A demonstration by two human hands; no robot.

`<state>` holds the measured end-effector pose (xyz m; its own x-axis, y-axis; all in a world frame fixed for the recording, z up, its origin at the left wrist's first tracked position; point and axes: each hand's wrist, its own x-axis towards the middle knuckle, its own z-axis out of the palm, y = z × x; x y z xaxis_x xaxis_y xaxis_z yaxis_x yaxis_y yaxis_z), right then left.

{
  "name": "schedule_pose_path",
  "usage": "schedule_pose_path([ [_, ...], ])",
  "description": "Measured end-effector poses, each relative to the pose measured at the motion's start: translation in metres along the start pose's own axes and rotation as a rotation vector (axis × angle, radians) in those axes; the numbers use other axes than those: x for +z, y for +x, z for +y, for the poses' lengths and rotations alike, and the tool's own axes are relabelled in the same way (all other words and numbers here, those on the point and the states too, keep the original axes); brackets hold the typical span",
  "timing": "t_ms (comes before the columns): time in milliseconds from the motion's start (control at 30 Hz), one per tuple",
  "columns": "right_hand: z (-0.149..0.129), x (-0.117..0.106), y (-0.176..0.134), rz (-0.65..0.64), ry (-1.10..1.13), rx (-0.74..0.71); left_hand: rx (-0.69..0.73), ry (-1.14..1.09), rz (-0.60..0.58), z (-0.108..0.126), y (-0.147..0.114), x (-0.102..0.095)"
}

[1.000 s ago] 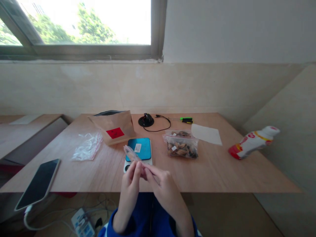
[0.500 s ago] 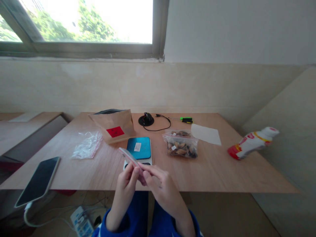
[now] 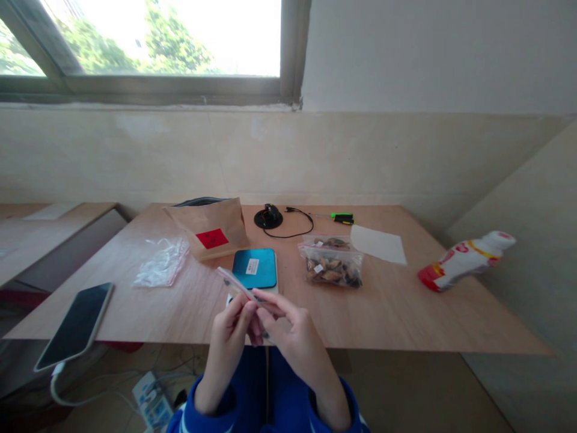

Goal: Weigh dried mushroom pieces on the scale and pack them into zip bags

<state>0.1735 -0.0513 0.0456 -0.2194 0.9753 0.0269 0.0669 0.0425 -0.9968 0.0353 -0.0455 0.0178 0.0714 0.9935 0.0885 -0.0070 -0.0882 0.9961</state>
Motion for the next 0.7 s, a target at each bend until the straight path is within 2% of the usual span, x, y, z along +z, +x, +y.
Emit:
schedule_pose_path([
  [100,0.003,0.002,0.002,0.059,-0.059,-0.044,0.029,0.047,-0.03,0.003,-0.002,0.0],
  [167,0.006,0.004,0.005,0.171,-0.142,-0.098,0.053,0.105,-0.05,0.006,-0.003,0.0],
  [233,0.009,0.003,0.008,0.355,-0.187,-0.135,0.096,0.192,-0.103,0.009,-0.005,0.001],
  [333,0.017,-0.006,0.015,0.694,-0.137,-0.171,0.155,0.309,-0.204,0.01,-0.009,0.001],
  [433,0.023,-0.022,0.019,0.921,-0.058,-0.216,0.189,0.325,-0.216,0.006,-0.01,-0.003],
  [500,0.024,-0.03,0.019,0.967,-0.025,-0.215,0.203,0.255,-0.19,0.0,-0.008,-0.005],
  [567,0.021,-0.034,0.017,0.95,0.029,-0.195,0.176,0.12,-0.098,-0.007,-0.003,-0.004],
  [633,0.016,-0.032,0.015,0.909,0.11,-0.182,0.097,-0.005,0.03,-0.018,0.002,0.001],
  [700,0.011,-0.026,0.014,0.864,0.202,-0.171,-0.003,-0.095,0.084,-0.031,0.007,0.008],
])
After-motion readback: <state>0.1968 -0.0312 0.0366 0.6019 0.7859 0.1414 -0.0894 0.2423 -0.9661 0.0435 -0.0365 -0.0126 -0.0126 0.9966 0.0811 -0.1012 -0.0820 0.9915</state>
